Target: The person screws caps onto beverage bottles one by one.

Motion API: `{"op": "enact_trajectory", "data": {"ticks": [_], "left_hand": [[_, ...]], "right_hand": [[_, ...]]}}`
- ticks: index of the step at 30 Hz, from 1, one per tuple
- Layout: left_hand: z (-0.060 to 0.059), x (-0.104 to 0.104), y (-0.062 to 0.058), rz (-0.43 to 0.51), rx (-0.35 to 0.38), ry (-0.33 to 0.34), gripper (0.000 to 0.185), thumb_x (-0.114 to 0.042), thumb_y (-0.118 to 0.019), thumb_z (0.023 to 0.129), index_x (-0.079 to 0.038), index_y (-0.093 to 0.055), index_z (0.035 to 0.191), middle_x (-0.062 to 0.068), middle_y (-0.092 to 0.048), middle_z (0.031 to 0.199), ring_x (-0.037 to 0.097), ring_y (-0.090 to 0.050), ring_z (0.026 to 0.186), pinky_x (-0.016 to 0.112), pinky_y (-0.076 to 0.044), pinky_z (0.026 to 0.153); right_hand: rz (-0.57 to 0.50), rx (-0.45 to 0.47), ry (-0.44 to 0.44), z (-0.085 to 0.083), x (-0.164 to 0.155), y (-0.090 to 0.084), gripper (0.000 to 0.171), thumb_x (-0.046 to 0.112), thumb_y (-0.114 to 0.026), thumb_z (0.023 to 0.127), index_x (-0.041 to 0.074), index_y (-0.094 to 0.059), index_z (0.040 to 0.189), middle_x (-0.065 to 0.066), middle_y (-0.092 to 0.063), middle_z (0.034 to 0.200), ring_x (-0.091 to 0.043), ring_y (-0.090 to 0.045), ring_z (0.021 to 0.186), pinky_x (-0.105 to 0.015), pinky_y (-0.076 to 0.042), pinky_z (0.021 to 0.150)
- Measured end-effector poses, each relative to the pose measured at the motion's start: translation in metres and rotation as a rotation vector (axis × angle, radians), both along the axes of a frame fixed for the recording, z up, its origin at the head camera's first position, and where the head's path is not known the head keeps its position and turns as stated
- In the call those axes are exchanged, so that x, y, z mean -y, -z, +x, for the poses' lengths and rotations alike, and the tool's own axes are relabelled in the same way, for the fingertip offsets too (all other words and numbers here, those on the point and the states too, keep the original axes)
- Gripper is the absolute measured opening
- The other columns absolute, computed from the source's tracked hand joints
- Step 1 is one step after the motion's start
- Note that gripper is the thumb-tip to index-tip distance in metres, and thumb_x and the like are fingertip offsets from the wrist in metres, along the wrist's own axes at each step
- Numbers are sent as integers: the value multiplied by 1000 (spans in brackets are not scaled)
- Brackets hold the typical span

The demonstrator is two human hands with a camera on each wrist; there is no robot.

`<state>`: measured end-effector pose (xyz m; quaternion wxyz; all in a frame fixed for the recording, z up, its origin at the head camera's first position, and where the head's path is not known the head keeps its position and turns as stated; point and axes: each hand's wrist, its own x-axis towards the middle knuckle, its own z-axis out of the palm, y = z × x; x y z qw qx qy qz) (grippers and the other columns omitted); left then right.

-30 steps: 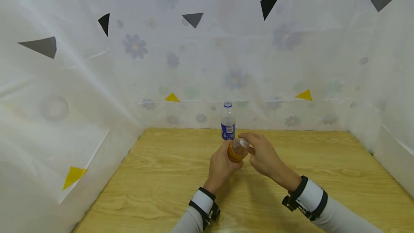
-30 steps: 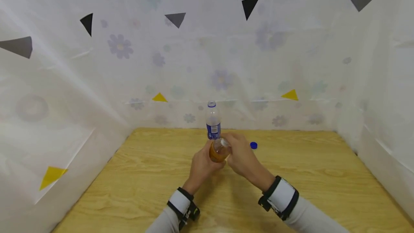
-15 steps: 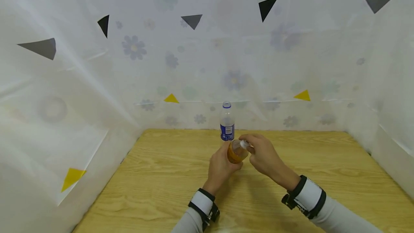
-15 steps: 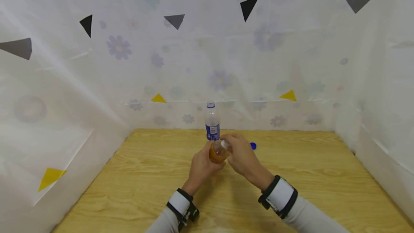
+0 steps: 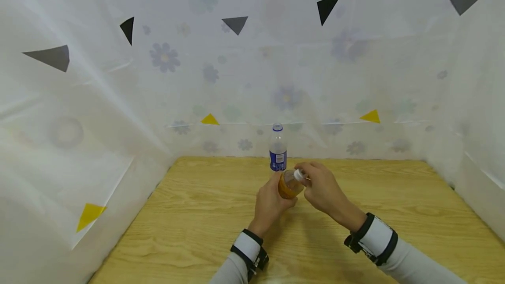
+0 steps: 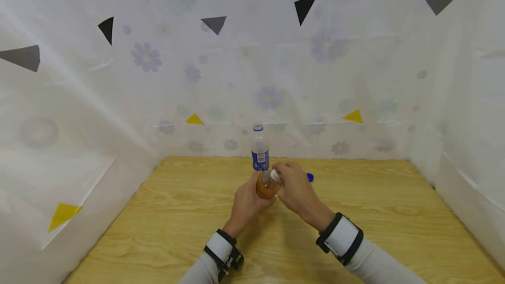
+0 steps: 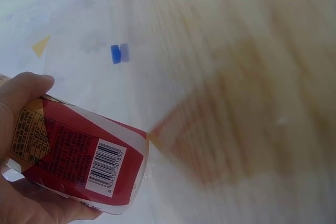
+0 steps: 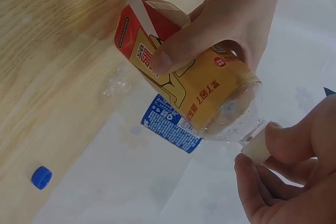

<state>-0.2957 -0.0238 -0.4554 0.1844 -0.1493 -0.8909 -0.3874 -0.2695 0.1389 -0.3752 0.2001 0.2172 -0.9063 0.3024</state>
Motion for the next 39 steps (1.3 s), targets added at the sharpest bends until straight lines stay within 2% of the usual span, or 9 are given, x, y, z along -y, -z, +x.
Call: {"op": "enact_trajectory", "data": {"ticks": [5,10,15,21,25,28,33,36,39], "left_hand": [[0,-1,-1,-5,-2,12,75,-19,-91,73,-16,-54,139,5,-71,123,20,-71,106,37,-58,90],[-1,-1,-1,-15,-23,20,75,-19,-92,72,-16,-55,137,5,-71,123,20,-71,106,37,-58,90],[0,-1,-1,-26,-21,17,76,-18,-92,71,-15,-56,138,4,-70,124,19,-70,106,36,-58,90],[0,-1,0,-20,-19,14,76,-18,-92,72,-14,-56,139,5,-70,125,20,-70,107,36,-58,90],[0,-1,0,-17,-11,10,76,-19,-92,72,-15,-56,139,4,-70,125,19,-70,106,36,-58,90],[0,-1,1,-10,-6,8,75,-19,-92,71,-17,-57,138,3,-70,124,18,-70,106,35,-58,89],[-1,-1,2,9,-13,11,76,-18,-92,71,-18,-57,138,3,-71,123,18,-70,105,36,-58,89],[-1,0,2,15,-13,13,77,-17,-92,71,-18,-55,139,4,-71,124,19,-70,106,36,-58,89],[-1,1,2,12,-17,11,77,-17,-91,72,-18,-55,140,4,-71,124,19,-70,107,36,-58,89]], "right_hand": [[43,-54,30,-1,0,2,25,-6,-68,87,-4,-68,113,-20,-67,104,-33,-66,92,-47,-58,76],[81,-106,50,-4,-2,4,12,7,-73,90,-1,-65,95,-11,-63,84,-20,-57,71,-35,-50,61],[101,-144,45,-7,-5,5,23,17,-73,92,5,-58,80,-1,-49,66,-12,-41,57,-26,-36,52],[103,-158,41,-8,-5,5,27,23,-71,95,7,-57,78,1,-47,63,-12,-40,56,-26,-34,50],[162,-162,69,-5,-4,4,25,24,-70,96,3,-62,86,-4,-56,69,-18,-53,62,-31,-44,54],[182,-129,82,-2,-3,3,33,27,-69,98,-4,-65,106,-15,-68,88,-33,-66,82,-43,-56,69],[132,-36,47,1,-1,-2,55,17,-75,93,-2,-54,140,-27,-64,128,-49,-60,117,-65,-48,96],[105,-29,17,2,0,-5,59,-2,-77,85,4,-56,139,-25,-62,133,-49,-59,120,-68,-45,98],[69,-27,-19,4,1,-6,58,-18,-69,78,4,-62,131,-22,-64,130,-47,-61,117,-63,-51,94]]}}
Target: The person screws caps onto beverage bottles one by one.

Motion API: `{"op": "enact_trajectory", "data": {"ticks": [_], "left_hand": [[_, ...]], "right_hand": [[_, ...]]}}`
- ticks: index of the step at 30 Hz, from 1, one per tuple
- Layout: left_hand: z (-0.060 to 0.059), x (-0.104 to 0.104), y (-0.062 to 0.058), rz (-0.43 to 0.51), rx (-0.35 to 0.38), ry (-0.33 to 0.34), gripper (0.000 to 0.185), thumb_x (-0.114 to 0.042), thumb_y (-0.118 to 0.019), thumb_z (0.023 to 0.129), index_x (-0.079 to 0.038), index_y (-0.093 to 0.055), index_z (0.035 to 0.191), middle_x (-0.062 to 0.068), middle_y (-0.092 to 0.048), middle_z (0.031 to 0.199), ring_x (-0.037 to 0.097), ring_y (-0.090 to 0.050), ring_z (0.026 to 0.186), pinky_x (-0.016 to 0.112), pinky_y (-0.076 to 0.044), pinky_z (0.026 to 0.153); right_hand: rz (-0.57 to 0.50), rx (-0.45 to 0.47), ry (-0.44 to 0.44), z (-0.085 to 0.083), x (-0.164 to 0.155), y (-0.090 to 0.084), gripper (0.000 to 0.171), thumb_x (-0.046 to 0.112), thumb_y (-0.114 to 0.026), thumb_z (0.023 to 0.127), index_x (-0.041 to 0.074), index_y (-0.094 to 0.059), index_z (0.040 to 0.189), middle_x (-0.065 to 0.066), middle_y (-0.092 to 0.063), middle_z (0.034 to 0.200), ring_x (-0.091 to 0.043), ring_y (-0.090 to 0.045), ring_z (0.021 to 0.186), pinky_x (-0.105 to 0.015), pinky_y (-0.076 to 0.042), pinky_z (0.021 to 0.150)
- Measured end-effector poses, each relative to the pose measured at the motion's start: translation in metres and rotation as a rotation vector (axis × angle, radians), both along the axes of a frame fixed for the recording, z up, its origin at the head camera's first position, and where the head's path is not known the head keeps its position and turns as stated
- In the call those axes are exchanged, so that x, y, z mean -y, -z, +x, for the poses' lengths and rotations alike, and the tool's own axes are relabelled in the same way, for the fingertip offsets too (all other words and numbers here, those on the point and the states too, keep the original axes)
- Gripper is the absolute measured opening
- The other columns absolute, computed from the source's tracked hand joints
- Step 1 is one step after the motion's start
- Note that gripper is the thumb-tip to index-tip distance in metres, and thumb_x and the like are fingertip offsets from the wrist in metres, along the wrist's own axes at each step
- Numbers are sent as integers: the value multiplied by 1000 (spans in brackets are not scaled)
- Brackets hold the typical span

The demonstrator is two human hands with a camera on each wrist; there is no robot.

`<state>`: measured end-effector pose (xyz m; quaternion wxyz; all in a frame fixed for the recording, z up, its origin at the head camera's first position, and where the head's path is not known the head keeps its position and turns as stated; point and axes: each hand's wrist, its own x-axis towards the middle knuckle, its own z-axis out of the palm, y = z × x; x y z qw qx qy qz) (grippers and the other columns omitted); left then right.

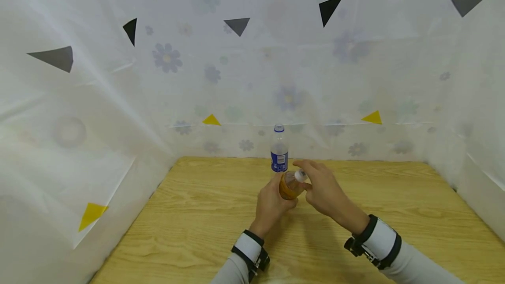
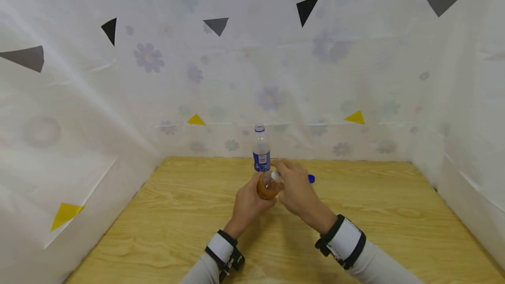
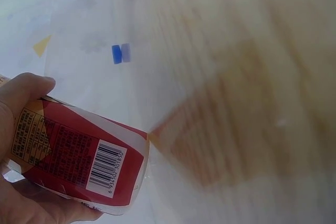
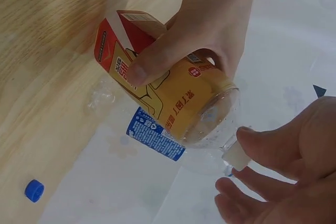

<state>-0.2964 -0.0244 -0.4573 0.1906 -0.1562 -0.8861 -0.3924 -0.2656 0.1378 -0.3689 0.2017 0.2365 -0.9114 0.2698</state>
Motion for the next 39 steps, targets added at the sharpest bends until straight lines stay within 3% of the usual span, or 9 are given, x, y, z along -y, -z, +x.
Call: {"op": "enact_trajectory", "data": {"ticks": [3,7,23,39], "left_hand": [[1,0,0,-1,-6,2,76,-17,-91,72,-18,-55,139,4,-71,123,19,-70,106,36,-58,89],[2,0,-1,6,-5,7,76,-16,-91,72,-18,-55,139,4,-71,123,19,-70,107,37,-57,90],[0,-1,-3,-1,-13,-2,73,-17,-91,71,-18,-57,135,3,-71,121,18,-70,106,36,-57,90],[2,0,0,-1,-5,-3,74,-18,-91,72,-19,-56,138,3,-71,122,17,-70,105,36,-57,90]], "right_hand": [[-37,3,-31,1,0,0,52,-25,-62,77,2,-66,122,-20,-68,121,-43,-65,112,-55,-57,87],[-68,-4,-44,0,0,2,45,-25,-60,79,0,-69,115,-19,-70,113,-40,-67,107,-52,-58,85],[-96,-26,-40,-3,0,4,52,-30,-56,72,-1,-69,113,-19,-68,111,-38,-67,106,-47,-60,81],[-39,-26,47,-3,3,4,33,-17,-65,78,-2,-67,107,-17,-68,98,-31,-67,88,-47,-58,75]]}}
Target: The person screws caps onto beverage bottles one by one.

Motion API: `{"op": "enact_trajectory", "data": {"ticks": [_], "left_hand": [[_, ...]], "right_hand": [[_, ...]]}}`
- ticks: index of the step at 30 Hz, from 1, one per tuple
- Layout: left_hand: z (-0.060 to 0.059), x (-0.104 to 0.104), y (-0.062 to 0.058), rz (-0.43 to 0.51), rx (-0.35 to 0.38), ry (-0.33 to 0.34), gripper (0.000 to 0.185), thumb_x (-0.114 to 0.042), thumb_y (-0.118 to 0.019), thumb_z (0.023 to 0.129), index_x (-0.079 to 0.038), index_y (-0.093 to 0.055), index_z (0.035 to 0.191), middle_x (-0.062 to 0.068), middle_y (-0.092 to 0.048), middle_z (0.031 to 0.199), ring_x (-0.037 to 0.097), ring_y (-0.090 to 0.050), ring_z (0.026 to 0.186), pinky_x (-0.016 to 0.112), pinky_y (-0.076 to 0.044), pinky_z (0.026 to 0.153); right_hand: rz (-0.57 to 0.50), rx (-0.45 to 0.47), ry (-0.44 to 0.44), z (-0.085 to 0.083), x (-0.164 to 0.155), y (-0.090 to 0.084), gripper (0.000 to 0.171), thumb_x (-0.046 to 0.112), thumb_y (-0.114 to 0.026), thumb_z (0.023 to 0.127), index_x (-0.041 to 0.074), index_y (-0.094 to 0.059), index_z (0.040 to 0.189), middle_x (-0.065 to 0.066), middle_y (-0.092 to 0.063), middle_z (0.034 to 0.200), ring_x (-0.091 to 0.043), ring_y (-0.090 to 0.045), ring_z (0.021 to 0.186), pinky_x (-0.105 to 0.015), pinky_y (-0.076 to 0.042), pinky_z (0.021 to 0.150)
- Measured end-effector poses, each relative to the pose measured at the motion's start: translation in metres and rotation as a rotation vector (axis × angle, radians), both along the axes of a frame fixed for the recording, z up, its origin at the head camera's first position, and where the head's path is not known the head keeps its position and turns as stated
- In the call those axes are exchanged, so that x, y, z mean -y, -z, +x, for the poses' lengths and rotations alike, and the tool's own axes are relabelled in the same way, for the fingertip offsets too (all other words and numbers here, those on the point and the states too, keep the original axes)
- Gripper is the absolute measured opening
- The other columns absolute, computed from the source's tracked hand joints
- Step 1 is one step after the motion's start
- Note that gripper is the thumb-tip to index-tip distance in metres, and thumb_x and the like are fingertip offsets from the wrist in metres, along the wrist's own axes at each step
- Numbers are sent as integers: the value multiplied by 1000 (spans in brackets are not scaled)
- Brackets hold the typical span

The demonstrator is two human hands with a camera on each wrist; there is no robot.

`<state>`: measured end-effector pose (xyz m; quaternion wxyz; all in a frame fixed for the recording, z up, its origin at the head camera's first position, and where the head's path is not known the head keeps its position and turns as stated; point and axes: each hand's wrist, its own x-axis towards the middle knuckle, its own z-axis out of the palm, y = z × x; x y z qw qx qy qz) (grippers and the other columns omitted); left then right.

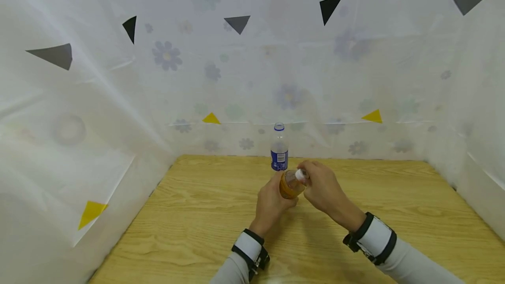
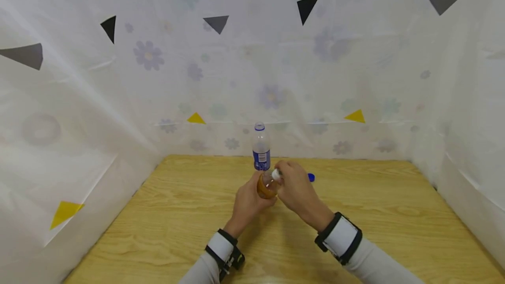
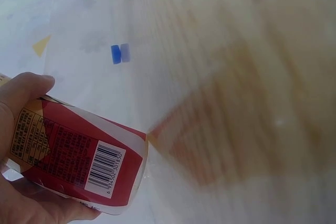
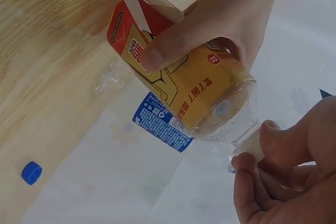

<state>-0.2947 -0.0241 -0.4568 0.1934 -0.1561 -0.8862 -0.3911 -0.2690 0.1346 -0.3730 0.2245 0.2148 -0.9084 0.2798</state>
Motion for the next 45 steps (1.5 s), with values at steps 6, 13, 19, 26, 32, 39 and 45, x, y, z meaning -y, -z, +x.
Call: {"op": "enact_trajectory", "data": {"ticks": [6,13,19,26,32,39,45], "left_hand": [[0,1,1,11,20,4,77,-19,-92,72,-20,-55,139,2,-70,124,18,-69,108,38,-57,93],[-1,1,1,12,29,10,77,-20,-93,73,-22,-55,139,1,-70,124,17,-69,109,37,-57,93],[-2,1,1,5,26,5,76,-22,-92,74,-21,-54,140,1,-70,125,18,-69,109,38,-57,92],[-1,1,0,9,11,-1,75,-21,-92,73,-21,-55,138,1,-70,122,17,-69,107,37,-57,92],[0,0,1,8,11,-2,74,-19,-92,72,-20,-56,137,1,-70,123,17,-69,107,37,-57,93],[-1,0,2,13,25,-5,75,-19,-92,72,-21,-55,137,0,-70,124,17,-69,109,38,-57,94],[0,0,1,18,26,-2,74,-19,-92,72,-21,-55,137,0,-70,124,17,-69,109,37,-57,94]], "right_hand": [[-8,-2,19,-1,3,3,19,-5,-74,85,-1,-63,100,-14,-65,93,-25,-62,79,-41,-56,68],[-1,-53,28,-4,3,5,16,2,-75,87,0,-62,95,-11,-62,85,-18,-54,69,-33,-48,60],[9,-76,29,-5,3,4,16,2,-75,86,-1,-62,94,-10,-61,83,-17,-53,67,-32,-47,59],[13,-85,28,-5,4,4,16,5,-76,87,-1,-62,94,-10,-61,82,-18,-53,67,-33,-47,60],[8,-66,27,-5,4,5,16,4,-75,87,-1,-62,94,-11,-61,83,-19,-54,68,-33,-48,60],[12,-61,34,-4,4,5,16,4,-75,88,0,-61,95,-11,-60,83,-19,-54,68,-33,-48,60],[14,-78,28,-5,3,6,16,5,-75,88,0,-62,95,-11,-61,84,-19,-55,69,-33,-48,60]]}}
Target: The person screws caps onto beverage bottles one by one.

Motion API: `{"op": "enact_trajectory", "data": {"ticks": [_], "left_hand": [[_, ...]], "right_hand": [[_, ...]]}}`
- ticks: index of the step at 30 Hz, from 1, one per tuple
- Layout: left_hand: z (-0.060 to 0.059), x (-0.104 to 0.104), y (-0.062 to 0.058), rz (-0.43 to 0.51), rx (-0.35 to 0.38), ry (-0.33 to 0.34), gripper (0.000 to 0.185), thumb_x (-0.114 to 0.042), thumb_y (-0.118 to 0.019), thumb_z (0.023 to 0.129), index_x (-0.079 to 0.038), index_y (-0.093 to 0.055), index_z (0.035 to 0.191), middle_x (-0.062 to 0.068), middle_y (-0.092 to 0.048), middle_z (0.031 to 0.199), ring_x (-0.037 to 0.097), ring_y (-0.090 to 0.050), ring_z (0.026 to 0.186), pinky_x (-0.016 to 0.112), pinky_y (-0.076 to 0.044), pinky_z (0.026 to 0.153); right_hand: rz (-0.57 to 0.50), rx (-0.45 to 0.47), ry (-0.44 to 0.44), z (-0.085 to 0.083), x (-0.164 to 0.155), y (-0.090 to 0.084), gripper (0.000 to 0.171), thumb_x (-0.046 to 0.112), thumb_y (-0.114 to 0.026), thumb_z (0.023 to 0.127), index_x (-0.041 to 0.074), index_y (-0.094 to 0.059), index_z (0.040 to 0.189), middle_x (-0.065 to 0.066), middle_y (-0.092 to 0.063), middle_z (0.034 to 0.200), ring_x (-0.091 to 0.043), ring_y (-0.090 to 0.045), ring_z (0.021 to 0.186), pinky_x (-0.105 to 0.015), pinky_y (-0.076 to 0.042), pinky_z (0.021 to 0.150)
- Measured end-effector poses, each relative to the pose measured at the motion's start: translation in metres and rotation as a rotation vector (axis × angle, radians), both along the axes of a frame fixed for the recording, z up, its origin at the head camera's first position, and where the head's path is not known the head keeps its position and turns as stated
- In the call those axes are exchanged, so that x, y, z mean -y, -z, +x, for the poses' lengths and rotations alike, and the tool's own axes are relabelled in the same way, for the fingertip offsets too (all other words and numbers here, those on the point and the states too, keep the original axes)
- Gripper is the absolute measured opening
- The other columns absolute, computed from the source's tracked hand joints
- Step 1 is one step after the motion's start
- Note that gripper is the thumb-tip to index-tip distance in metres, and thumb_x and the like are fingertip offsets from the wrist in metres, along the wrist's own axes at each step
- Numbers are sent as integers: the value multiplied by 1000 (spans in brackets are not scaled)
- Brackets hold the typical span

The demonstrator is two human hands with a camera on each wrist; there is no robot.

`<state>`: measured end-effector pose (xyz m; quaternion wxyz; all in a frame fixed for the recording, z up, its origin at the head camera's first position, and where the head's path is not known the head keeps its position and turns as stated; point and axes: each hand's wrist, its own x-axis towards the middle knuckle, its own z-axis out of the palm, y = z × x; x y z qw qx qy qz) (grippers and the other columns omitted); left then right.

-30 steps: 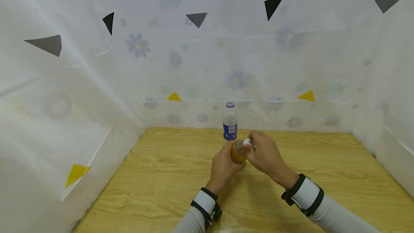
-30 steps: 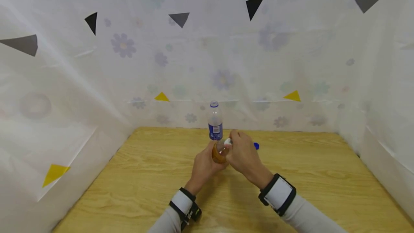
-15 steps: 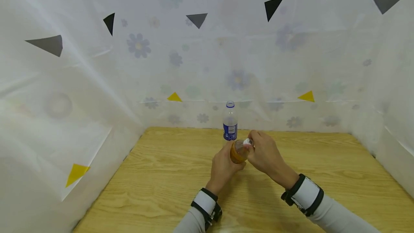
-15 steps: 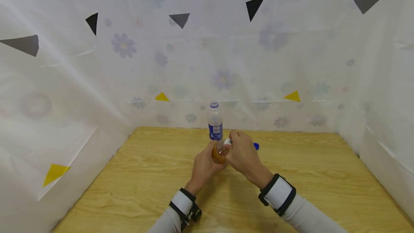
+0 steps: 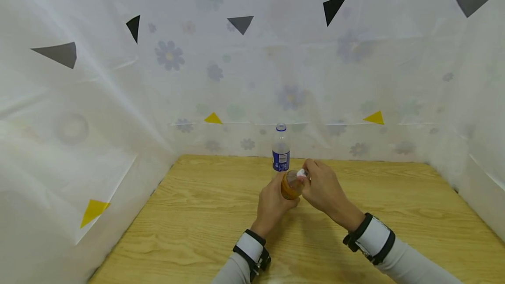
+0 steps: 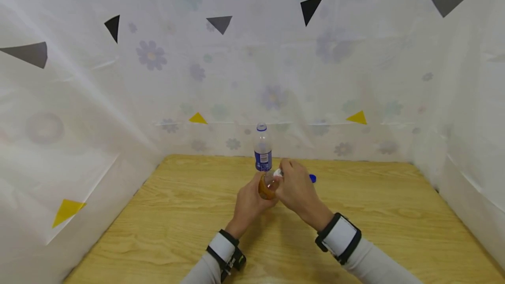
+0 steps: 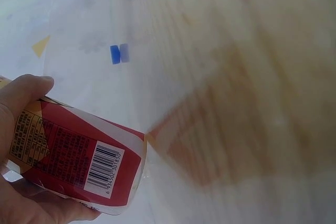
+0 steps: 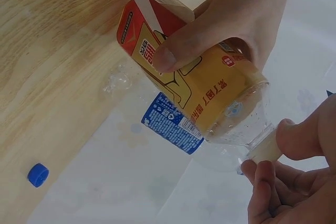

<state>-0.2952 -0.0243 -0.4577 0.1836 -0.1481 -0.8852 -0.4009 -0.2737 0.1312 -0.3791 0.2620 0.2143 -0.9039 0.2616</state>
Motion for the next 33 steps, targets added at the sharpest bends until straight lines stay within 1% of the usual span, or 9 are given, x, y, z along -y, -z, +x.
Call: {"op": "enact_trajectory", "data": {"ticks": [5,11,20,22,25,27,29,31,33], "left_hand": [[0,0,-1,7,1,4,74,-18,-92,72,-22,-56,137,0,-70,125,17,-69,109,38,-56,94],[2,-2,-1,-10,13,2,75,-18,-92,73,-20,-54,138,1,-70,126,19,-69,110,39,-56,96],[2,-2,-2,-26,-23,7,77,-17,-92,72,-16,-54,139,4,-69,126,21,-70,108,39,-57,92],[2,-2,-3,-30,-21,13,77,-17,-92,73,-15,-54,140,6,-69,128,22,-69,111,40,-57,93],[2,0,-4,-20,-12,13,76,-17,-92,74,-13,-53,140,7,-68,130,23,-69,113,40,-57,95],[0,2,-6,-16,-20,3,75,-18,-92,74,-13,-54,138,7,-69,128,23,-70,112,39,-57,95],[-2,5,-12,-5,-38,-10,74,-19,-92,74,-14,-54,137,7,-70,125,23,-71,109,39,-58,93],[-5,9,-21,-2,-55,-20,73,-21,-91,74,-14,-55,137,7,-71,123,24,-71,107,40,-58,91],[-8,14,-32,-6,-56,-20,72,-23,-90,76,-14,-54,137,8,-71,122,24,-71,106,41,-59,89]], "right_hand": [[2,-10,-8,-1,-2,2,17,6,-75,89,-1,-62,98,-13,-63,89,-21,-57,73,-36,-50,63],[10,-2,-5,-1,-4,5,17,6,-73,91,-1,-62,102,-14,-63,94,-24,-59,79,-38,-52,68],[-11,1,-21,1,-7,7,17,8,-71,93,-1,-64,106,-12,-62,93,-23,-58,79,-37,-50,67],[-24,5,-26,2,-8,8,19,10,-70,94,-1,-65,109,-13,-64,95,-26,-60,83,-41,-52,70],[-44,24,-24,5,-9,9,34,16,-70,96,-4,-63,122,-20,-67,106,-35,-64,97,-52,-55,81],[-47,45,-13,6,-9,10,45,22,-70,97,-6,-58,130,-23,-67,113,-40,-63,105,-57,-54,86],[-51,64,-4,7,-10,9,54,26,-70,97,-6,-54,136,-26,-66,117,-42,-62,109,-60,-52,87],[-46,75,6,8,-11,8,57,29,-71,96,-6,-52,138,-26,-65,117,-41,-62,108,-60,-52,86],[-36,71,9,8,-12,8,57,28,-72,96,-5,-52,139,-26,-65,118,-41,-63,108,-59,-53,85]]}}
